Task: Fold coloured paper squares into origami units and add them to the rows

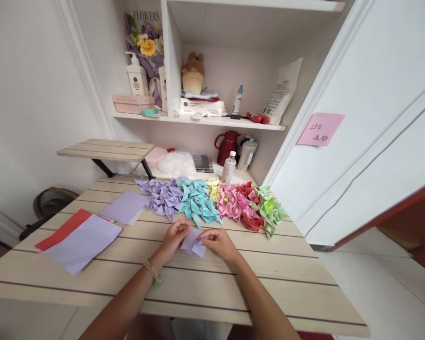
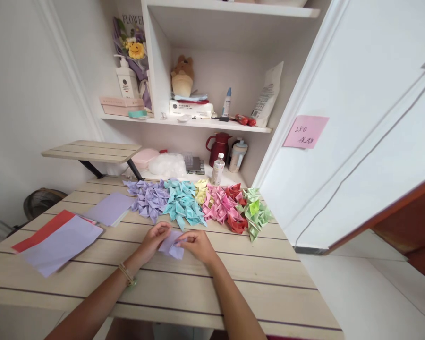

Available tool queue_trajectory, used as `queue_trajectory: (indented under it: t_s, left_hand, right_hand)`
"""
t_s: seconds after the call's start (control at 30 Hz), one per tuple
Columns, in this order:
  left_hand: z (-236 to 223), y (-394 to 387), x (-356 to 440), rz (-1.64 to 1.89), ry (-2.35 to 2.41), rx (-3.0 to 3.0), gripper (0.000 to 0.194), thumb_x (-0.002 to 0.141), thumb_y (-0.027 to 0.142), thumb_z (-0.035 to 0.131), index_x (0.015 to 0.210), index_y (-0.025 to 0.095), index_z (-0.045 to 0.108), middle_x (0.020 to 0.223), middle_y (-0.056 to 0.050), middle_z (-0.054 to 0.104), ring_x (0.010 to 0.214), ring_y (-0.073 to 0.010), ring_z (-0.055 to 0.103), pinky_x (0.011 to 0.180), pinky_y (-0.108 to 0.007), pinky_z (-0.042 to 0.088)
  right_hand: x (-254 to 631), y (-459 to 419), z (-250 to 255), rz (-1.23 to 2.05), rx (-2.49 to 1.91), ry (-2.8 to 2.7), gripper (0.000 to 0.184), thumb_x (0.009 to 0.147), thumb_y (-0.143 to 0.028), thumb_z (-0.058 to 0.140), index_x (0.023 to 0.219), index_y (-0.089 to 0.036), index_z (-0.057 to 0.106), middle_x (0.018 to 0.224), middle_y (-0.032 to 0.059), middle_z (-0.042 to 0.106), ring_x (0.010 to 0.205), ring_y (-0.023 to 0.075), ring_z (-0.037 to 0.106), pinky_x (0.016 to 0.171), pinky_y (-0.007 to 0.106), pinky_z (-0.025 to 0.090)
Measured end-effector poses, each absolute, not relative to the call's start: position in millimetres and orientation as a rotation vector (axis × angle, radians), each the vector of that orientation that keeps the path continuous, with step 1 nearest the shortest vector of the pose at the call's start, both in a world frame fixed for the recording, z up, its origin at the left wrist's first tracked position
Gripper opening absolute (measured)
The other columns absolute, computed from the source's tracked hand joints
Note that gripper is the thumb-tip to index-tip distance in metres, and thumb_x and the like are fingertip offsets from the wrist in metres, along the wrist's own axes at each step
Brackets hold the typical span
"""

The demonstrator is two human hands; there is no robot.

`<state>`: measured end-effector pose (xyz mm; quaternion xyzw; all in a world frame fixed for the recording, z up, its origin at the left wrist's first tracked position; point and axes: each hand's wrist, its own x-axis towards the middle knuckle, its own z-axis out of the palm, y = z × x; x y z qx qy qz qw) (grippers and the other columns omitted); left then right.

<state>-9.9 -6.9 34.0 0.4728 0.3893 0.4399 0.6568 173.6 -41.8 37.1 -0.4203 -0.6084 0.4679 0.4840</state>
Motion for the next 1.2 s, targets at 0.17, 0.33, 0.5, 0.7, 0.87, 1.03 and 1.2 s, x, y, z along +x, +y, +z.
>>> queue_trajectory:
  t_s: [0.17, 0.33, 0.5, 0.7, 0.87, 1.03, 1.2]
  left_hand:
    - [39, -11, -8, 0.992, 0.811, 1.087, 0.045, 0.064, 0.041, 0.072, 0.100, 0.017, 0.058, 0.073, -0.003, 0.067, 0.064, -0.0166, 0.063, 0.059, -0.025, 0.047]
    - [39, -12, -7, 1.002, 0.798, 1.207, 0.046, 0.064, 0.035, 0.073, 0.103, 0.017, 0.058, 0.085, -0.008, 0.069, 0.073, -0.0197, 0.064, 0.065, -0.028, 0.048]
    - [30, -6, -9, 1.078, 0.872, 1.266, 0.020, 0.067, 0.032, 0.070, 0.076, 0.014, 0.066, 0.074, -0.005, 0.068, 0.072, -0.0170, 0.061, 0.066, -0.024, 0.046]
    - [29, -6, -10, 1.125, 0.885, 1.284, 0.019, 0.067, 0.028, 0.070, 0.080, 0.016, 0.064, 0.073, -0.001, 0.068, 0.068, -0.0144, 0.060, 0.063, -0.022, 0.045]
    - [30, -9, -7, 1.061, 0.854, 1.279, 0.025, 0.061, 0.029, 0.073, 0.079, 0.013, 0.067, 0.077, -0.005, 0.070, 0.073, -0.0180, 0.063, 0.067, -0.026, 0.049]
    - [27, -7, -6, 1.068, 0.846, 1.246, 0.046, 0.052, 0.029, 0.079, 0.092, 0.013, 0.064, 0.086, -0.006, 0.070, 0.073, -0.0199, 0.064, 0.064, -0.029, 0.051]
    - [28, -7, -7, 1.077, 0.868, 1.286, 0.052, 0.049, 0.025, 0.080, 0.096, 0.014, 0.064, 0.092, -0.007, 0.069, 0.080, -0.0219, 0.064, 0.067, -0.031, 0.051]
  right_hand:
    - [174, -34, 29, 0.996, -1.126, -1.337, 0.028, 0.061, -0.044, 0.072, 0.066, -0.016, 0.070, 0.052, -0.0008, 0.058, 0.050, 0.0131, 0.050, 0.045, 0.022, 0.036]
    - [175, -31, 26, 0.926, -1.170, -1.271, 0.031, 0.062, -0.045, 0.071, 0.068, -0.015, 0.069, 0.052, -0.0017, 0.056, 0.049, 0.0120, 0.046, 0.046, 0.022, 0.034]
    - [174, -31, 28, 0.922, -1.153, -1.261, 0.029, 0.070, -0.044, 0.065, 0.068, -0.015, 0.067, 0.058, 0.0003, 0.058, 0.053, 0.0130, 0.048, 0.052, 0.024, 0.038]
    - [172, -31, 28, 0.955, -1.090, -1.243, 0.032, 0.073, -0.044, 0.061, 0.089, -0.016, 0.061, 0.061, 0.0005, 0.060, 0.053, 0.0139, 0.051, 0.049, 0.024, 0.038]
    - [172, -29, 24, 0.950, -1.079, -1.250, 0.028, 0.071, -0.042, 0.063, 0.080, -0.016, 0.061, 0.068, 0.0022, 0.061, 0.056, 0.0127, 0.051, 0.051, 0.023, 0.039]
    - [172, -31, 25, 0.987, -1.076, -1.326, 0.030, 0.064, -0.038, 0.072, 0.084, -0.016, 0.065, 0.055, -0.0035, 0.054, 0.048, 0.0100, 0.046, 0.047, 0.021, 0.036]
    - [175, -34, 32, 0.754, -1.110, -1.536, 0.034, 0.069, -0.036, 0.068, 0.099, -0.020, 0.067, 0.083, 0.0050, 0.063, 0.064, 0.0148, 0.055, 0.061, 0.027, 0.045]
